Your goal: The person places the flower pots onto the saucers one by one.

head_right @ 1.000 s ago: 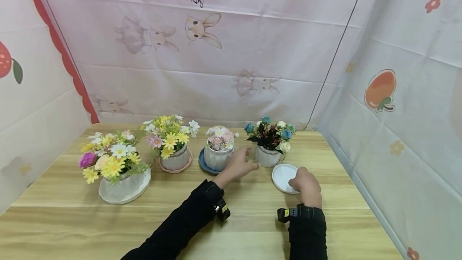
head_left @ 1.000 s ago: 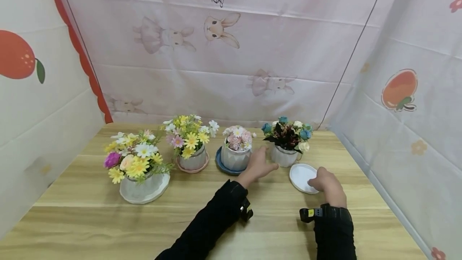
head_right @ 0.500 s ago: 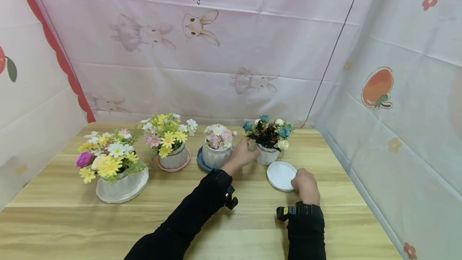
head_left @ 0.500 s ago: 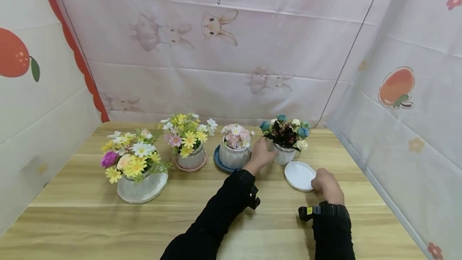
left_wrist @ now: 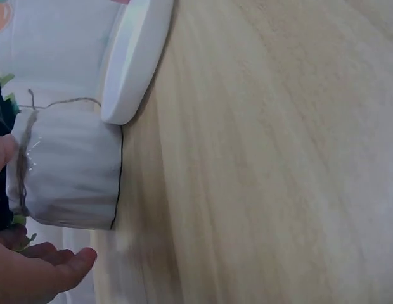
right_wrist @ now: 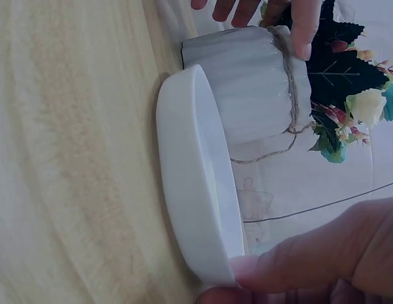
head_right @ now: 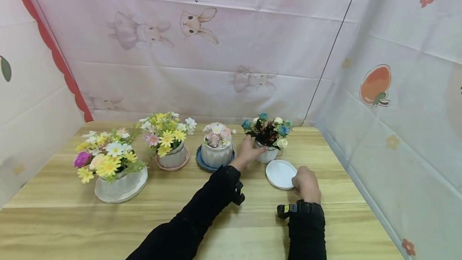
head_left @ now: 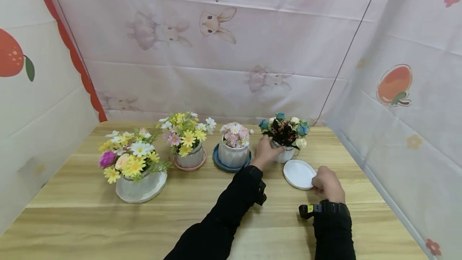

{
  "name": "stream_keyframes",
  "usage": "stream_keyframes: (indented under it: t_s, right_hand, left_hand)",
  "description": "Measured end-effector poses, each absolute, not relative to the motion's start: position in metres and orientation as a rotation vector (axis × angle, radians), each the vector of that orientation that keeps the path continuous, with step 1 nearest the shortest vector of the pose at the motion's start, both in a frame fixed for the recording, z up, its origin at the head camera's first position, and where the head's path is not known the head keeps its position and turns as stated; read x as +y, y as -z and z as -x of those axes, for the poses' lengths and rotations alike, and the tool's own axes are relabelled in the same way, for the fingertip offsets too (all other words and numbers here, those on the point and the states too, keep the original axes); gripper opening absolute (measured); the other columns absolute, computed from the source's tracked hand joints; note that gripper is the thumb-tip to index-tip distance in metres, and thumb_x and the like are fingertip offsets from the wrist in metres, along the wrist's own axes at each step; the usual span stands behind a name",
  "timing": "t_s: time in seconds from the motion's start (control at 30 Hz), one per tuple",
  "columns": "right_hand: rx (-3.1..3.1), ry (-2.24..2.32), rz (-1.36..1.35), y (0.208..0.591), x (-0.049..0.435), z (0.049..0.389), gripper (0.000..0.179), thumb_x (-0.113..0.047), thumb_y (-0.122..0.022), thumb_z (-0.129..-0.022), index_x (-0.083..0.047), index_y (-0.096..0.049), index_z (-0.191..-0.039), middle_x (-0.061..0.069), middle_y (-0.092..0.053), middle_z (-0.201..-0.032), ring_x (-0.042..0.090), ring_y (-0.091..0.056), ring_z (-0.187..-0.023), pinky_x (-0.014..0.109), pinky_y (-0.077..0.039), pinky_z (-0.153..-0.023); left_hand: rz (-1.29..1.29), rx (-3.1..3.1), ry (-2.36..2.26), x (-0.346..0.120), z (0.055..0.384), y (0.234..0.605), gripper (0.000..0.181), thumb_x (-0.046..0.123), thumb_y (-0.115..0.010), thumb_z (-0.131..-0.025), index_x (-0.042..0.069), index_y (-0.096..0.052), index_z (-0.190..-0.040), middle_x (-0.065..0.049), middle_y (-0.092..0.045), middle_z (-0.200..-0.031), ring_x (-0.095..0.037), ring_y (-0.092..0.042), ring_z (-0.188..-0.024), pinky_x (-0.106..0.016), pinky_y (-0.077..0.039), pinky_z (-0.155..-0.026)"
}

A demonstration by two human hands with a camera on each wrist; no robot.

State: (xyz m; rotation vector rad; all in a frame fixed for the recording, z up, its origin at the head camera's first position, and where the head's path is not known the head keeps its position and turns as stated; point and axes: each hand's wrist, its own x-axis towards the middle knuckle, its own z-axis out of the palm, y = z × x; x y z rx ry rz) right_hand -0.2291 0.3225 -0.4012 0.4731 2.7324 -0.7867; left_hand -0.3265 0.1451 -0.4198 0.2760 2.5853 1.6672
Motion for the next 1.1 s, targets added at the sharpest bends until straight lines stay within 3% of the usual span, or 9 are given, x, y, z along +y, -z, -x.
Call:
stream_keyframes:
  t_s: [0.2, 0.37, 0.83, 1.1]
  right_hand:
    - [2.713, 0.8, -0.506, 0.4018, 0.3189, 0.2324, 0.007, 0.01, -0.048, -0.08, 0.013, -0.053, -0.084, 0.016, -0.055, -0.064, 0.018, -0.054, -0.049, 0.022, -0.045, -0.043]
    - [2.7, 0.82, -0.537, 0.4035, 0.3195, 0.2349, 0.008, 0.01, -0.049, -0.081, 0.014, -0.053, -0.086, 0.016, -0.057, -0.064, 0.017, -0.056, -0.048, 0.023, -0.047, -0.044]
    - [2.639, 1.027, -0.551, 0.407, 0.3259, 0.229, 0.009, 0.009, -0.049, -0.08, 0.014, -0.054, -0.085, 0.013, -0.058, -0.055, 0.018, -0.056, -0.046, 0.026, -0.046, -0.042]
    - [2.633, 1.049, -0.563, 0.4081, 0.3241, 0.2301, 0.008, 0.011, -0.05, -0.079, 0.015, -0.054, -0.084, 0.013, -0.058, -0.055, 0.018, -0.057, -0.046, 0.026, -0.047, -0.042]
  left_hand:
    - [-0.274, 2.557, -1.714, 0.1501, 0.3252, 0.4243, 0.091, 0.044, -0.076, -0.075, 0.009, -0.029, -0.145, -0.013, -0.036, -0.143, -0.027, -0.035, -0.129, -0.037, -0.036, -0.1]
    - [-0.248, 2.65, -1.694, 0.1528, 0.3267, 0.4247, 0.08, 0.038, -0.079, -0.074, 0.011, -0.039, -0.138, -0.011, -0.048, -0.132, -0.026, -0.046, -0.12, -0.036, -0.043, -0.093]
    - [-0.214, 2.646, -1.617, 0.1548, 0.3259, 0.4185, 0.081, 0.037, -0.078, -0.075, 0.01, -0.036, -0.139, -0.014, -0.049, -0.131, -0.027, -0.048, -0.118, -0.037, -0.044, -0.091]
    - [-0.295, 2.674, -1.659, 0.1504, 0.329, 0.4272, 0.071, 0.034, -0.082, -0.071, 0.011, -0.049, -0.13, -0.008, -0.055, -0.126, -0.023, -0.049, -0.116, -0.033, -0.043, -0.092]
